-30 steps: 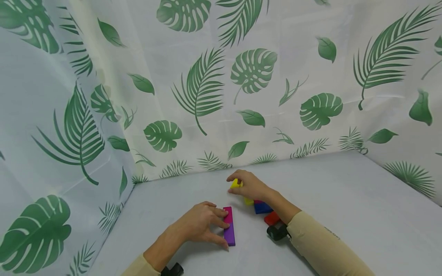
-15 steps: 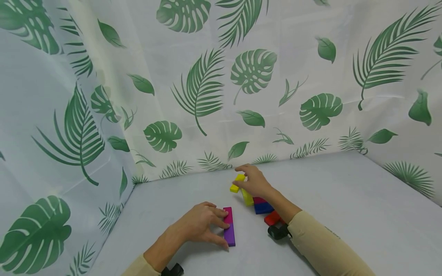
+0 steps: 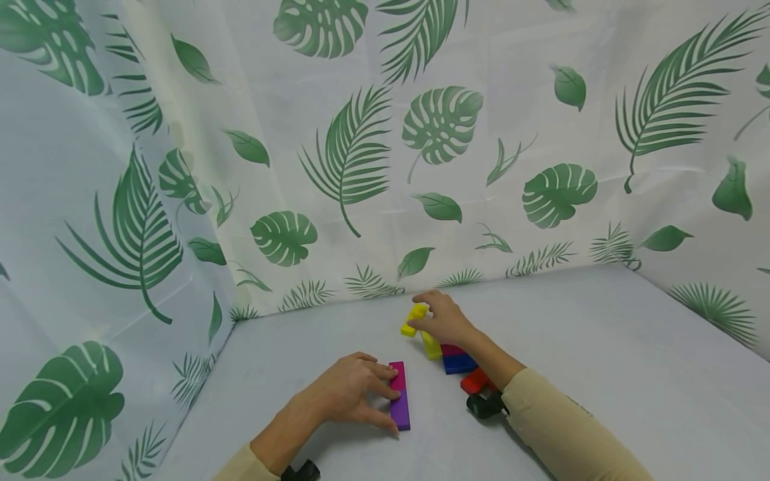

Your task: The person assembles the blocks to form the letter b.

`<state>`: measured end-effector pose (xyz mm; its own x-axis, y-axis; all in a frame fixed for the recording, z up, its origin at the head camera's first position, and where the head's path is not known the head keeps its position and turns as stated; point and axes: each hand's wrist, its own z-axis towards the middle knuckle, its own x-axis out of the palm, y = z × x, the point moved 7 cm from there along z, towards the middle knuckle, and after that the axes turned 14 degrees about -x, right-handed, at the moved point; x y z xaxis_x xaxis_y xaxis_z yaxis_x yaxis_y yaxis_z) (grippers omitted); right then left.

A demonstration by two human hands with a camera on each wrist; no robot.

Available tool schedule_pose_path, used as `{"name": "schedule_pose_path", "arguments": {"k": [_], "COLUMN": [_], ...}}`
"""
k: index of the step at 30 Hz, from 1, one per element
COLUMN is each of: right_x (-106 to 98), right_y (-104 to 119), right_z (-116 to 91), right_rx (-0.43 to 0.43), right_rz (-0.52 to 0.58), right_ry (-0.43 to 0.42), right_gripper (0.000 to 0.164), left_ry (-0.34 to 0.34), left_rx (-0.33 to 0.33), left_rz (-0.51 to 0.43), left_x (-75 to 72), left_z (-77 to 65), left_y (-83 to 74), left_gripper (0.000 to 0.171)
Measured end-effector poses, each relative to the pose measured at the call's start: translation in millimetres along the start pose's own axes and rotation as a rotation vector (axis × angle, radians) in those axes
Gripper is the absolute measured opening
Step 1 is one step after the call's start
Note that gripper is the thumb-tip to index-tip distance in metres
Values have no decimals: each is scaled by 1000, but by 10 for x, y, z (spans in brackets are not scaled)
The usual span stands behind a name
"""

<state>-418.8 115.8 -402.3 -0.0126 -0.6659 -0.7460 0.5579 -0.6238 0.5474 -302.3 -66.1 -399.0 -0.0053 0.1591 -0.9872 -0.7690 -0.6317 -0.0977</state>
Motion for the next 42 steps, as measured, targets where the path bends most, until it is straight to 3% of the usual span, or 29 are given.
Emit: {"name": "schedule_pose_path", "arguments": {"k": [10, 20, 29, 37, 42], "right_x": [103, 183, 187, 215, 221], "right_y": [-84, -197, -191, -208, -185], "right_z": [19, 7, 5, 42, 88], "right_rx": [44, 85, 57, 51, 63], "right_rz": [-13, -96, -188, -235, -229], "right_ry": [47, 92, 108, 123, 176], "right_gripper": [60, 69, 76, 72, 70], "left_ry": [-13, -10, -20, -21, -18], "left_rx": [-2, -2, 10, 6, 6], "left_rz": [7, -19, -16, -18, -25], "left_x": [-1, 21, -5, -14, -10], "left_z": [-11, -14, -8, -11, -11], "left_y": [7, 29, -1, -6, 2], "left_gripper": [55, 55, 54, 54, 55]}}
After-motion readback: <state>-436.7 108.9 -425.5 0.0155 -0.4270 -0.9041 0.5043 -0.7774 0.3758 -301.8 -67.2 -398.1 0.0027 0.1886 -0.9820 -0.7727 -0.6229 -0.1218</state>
